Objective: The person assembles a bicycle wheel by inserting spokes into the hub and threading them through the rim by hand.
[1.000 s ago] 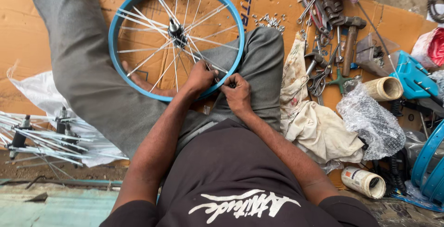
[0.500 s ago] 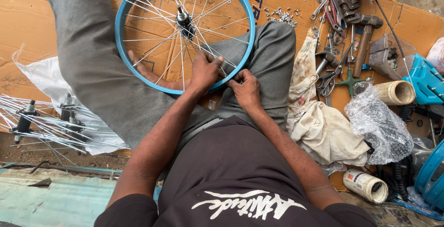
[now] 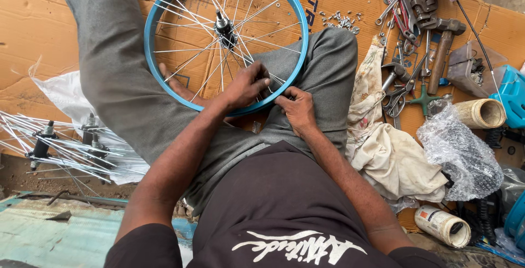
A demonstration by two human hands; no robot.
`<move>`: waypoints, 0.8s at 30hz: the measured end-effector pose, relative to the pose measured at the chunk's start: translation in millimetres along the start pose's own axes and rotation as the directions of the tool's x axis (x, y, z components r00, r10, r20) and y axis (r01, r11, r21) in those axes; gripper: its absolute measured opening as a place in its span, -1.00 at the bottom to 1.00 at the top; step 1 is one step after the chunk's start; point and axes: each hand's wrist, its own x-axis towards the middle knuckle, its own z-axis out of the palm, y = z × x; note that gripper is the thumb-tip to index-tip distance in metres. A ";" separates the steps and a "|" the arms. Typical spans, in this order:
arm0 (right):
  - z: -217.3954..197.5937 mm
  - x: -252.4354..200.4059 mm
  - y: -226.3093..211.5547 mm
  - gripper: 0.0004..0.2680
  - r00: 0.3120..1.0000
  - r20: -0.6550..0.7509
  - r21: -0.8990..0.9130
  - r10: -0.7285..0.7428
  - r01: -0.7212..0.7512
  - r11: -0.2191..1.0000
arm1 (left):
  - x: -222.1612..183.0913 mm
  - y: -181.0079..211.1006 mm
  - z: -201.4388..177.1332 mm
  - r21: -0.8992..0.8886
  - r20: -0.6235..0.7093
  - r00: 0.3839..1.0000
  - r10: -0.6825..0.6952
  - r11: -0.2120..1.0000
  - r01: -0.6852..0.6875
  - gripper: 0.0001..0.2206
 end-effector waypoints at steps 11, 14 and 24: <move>5.5 -3.7 -3.5 -0.97 0.998 -0.063 -0.051 0.010 -0.013 0.999 | 7.7 2.4 -2.1 0.164 0.274 0.955 -0.110 0.984 0.067 -0.77; 4.3 -2.5 2.3 -0.98 0.999 -0.035 -0.022 -0.041 0.040 0.999 | 7.3 -2.3 -1.2 0.142 0.276 0.957 -0.093 0.988 0.055 -0.78; 0.9 0.4 15.0 -0.97 0.999 -0.026 -0.006 -0.030 0.030 1.000 | 11.0 -0.5 2.7 0.110 0.285 0.946 -0.153 0.986 0.127 -0.77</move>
